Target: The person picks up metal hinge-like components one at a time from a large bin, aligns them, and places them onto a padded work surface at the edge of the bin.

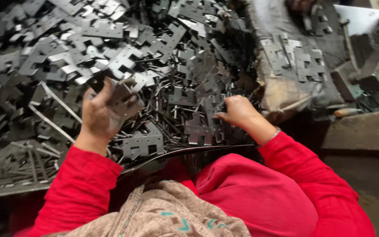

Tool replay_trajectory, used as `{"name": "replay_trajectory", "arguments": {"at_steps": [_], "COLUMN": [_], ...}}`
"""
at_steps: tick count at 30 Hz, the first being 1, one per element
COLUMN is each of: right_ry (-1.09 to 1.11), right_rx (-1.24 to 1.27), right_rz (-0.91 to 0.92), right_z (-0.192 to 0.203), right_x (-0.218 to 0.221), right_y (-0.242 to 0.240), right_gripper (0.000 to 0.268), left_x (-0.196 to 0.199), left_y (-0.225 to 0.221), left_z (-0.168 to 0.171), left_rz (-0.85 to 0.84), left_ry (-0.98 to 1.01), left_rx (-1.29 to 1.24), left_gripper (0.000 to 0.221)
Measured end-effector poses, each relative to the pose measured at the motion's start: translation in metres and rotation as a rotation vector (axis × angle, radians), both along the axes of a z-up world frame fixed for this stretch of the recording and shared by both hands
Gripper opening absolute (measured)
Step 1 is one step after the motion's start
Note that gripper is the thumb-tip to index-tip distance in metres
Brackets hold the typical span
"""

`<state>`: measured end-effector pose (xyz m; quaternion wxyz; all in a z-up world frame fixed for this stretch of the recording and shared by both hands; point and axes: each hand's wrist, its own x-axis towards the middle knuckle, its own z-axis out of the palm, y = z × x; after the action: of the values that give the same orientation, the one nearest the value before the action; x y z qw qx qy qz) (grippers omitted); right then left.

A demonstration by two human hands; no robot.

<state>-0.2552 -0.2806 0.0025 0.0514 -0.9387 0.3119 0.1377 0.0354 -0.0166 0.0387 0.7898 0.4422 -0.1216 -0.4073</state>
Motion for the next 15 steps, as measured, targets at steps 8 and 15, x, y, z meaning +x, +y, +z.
{"name": "replay_trajectory", "arguments": {"at_steps": [8,15], "right_ry": [-0.534,-0.814], "right_rx": [0.024,0.825], "right_rz": [0.076,-0.223], "right_z": [0.02,0.05], "right_x": [-0.006,0.0], "right_y": [0.009,0.009], "right_gripper": [0.026,0.018], "left_x": [-0.031,-0.044], "left_y": [-0.03,-0.032], "left_z": [-0.02,-0.056], "left_rz": [-0.134,-0.177], "left_ry": [-1.26,-1.91], "left_rx": [0.31,0.484], "left_gripper": [0.016,0.01]}}
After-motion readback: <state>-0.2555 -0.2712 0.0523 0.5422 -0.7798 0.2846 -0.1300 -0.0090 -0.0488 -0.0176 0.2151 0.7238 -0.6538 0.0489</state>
